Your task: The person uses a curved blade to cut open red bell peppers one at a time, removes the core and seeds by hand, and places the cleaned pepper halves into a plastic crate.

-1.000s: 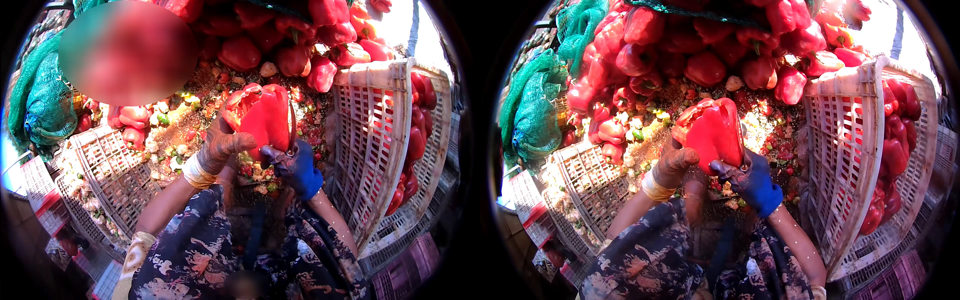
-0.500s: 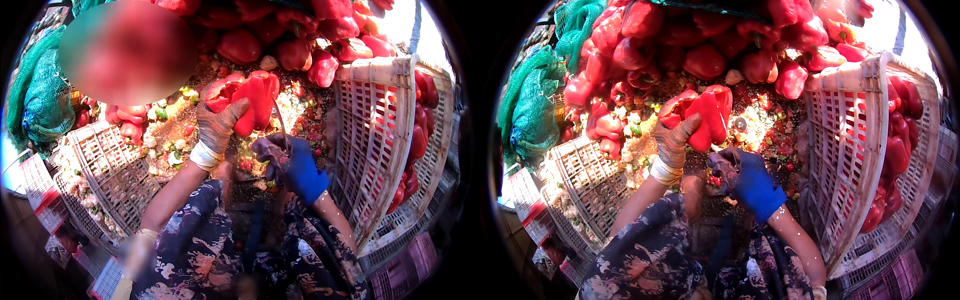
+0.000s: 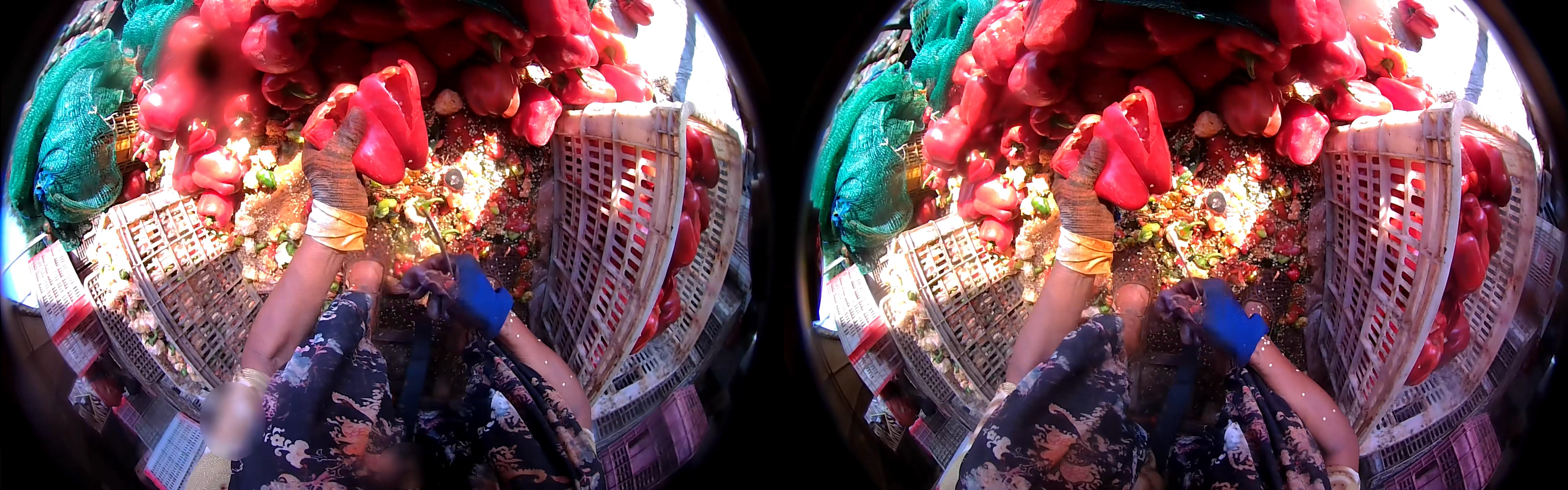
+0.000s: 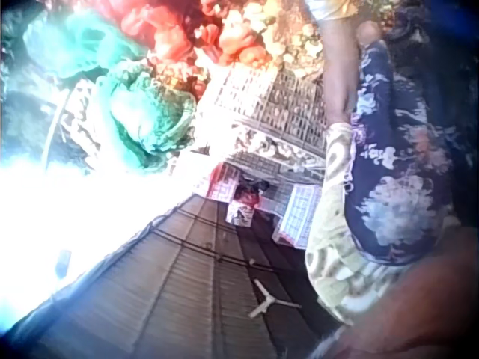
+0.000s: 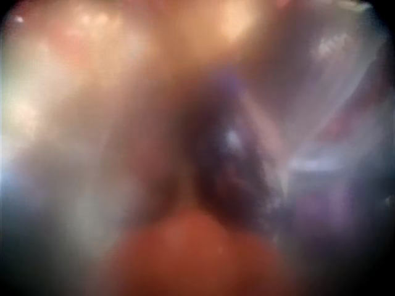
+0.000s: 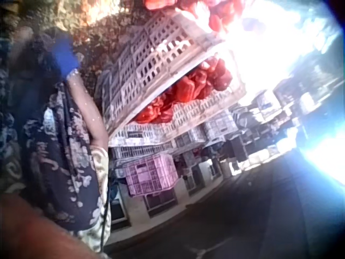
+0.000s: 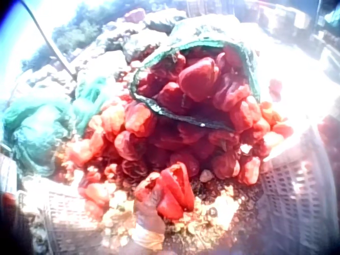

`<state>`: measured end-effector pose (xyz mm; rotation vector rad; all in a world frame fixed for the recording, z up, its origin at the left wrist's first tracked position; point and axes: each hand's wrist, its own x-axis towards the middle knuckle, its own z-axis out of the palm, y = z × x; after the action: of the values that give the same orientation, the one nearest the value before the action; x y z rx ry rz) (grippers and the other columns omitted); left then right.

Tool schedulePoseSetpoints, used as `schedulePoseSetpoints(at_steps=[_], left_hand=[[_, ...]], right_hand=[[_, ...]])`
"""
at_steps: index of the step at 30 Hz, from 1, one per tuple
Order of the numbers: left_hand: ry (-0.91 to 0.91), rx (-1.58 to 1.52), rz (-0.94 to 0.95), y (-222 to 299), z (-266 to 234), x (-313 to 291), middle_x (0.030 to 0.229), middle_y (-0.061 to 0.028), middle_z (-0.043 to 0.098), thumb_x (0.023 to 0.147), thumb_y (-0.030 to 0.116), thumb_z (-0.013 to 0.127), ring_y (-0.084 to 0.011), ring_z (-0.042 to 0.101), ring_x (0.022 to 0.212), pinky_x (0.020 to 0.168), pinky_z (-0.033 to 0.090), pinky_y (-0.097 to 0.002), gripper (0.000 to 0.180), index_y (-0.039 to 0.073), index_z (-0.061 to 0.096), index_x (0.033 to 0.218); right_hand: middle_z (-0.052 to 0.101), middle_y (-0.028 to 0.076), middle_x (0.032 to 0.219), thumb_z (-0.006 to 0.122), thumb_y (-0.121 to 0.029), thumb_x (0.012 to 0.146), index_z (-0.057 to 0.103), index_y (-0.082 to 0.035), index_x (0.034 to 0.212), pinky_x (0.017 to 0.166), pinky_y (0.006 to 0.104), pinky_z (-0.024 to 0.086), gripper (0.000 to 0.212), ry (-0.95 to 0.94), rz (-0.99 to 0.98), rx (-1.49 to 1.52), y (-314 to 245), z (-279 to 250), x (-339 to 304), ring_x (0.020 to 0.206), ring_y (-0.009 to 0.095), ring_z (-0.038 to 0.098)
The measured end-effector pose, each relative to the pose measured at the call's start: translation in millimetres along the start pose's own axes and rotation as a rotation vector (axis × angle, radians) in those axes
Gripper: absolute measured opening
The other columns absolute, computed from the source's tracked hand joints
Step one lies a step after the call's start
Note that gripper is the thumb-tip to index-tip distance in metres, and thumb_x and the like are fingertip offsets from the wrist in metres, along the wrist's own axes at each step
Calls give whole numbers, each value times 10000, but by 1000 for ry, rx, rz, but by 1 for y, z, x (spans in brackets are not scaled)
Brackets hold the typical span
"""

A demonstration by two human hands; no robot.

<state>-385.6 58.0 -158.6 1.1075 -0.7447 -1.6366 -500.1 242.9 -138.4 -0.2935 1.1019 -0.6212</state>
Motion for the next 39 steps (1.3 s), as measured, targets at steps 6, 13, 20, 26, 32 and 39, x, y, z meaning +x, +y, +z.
schedulePoseSetpoints(at_steps=[6, 13, 20, 26, 32, 39], left_hand=[[-100, 96, -189, 4, -13, -24, 1153, -70, 646, 863, 220, 743, -172, 617, 1050, 925, 501, -324, 446, 34, 593, 1239], [-265, 23, -313, -6, 1, -37, 1177, -67, 648, 884, 160, 716, -165, 619, 1052, 947, 495, -317, 418, 27, 592, 1260], [-303, -177, -639, -1, 11, -46, 1187, -108, 635, 892, 209, 710, -244, 623, 1094, 965, 514, -394, 432, 63, 556, 1268], [-679, 15, -433, 19, 30, -62, 1380, -150, 498, 759, 570, 762, -271, 532, 1232, 1069, 425, -424, 1002, 10, 312, 1458], [-879, 283, -386, 49, 8, -57, 1302, -173, 545, 771, 613, 729, -291, 581, 1160, 994, 475, -419, 1034, -4, 298, 1479], [-754, 273, -439, 39, -80, -49, 1280, -150, 562, 953, 395, 614, -220, 600, 1097, 917, 504, -301, 729, 2, 294, 1476]], right_hand=[[586, 165, 1292, 794, -157, 826, 413, 33, 1422, 883, 311, 538, 733, 578, -606, -22, -30, -1, 32, 1075, 171, 620], [706, 96, 998, 694, -120, 872, 635, 58, 1126, 522, 221, 513, 316, 267, -313, 266, -32, -18, 0, 635, 88, 646], [707, 89, 945, 624, -138, 922, 638, 44, 1090, 429, 199, 448, 249, 259, -314, 456, -14, -20, -8, 564, 68, 608], [698, 79, 1004, 696, -71, 890, 612, 42, 1144, 614, 214, 516, 290, 411, -599, 301, -38, -20, -82, 793, 88, 652], [685, 49, 913, 748, -46, 845, 629, 21, 1100, 637, 246, 511, 290, 1048, -743, 212, -45, -1, -230, 774, 99, 647], [701, 69, 909, 723, -161, 885, 627, 16, 1154, 616, 278, 527, 336, 1948, -594, -892, 38, -70, -354, 755, 180, 677]])
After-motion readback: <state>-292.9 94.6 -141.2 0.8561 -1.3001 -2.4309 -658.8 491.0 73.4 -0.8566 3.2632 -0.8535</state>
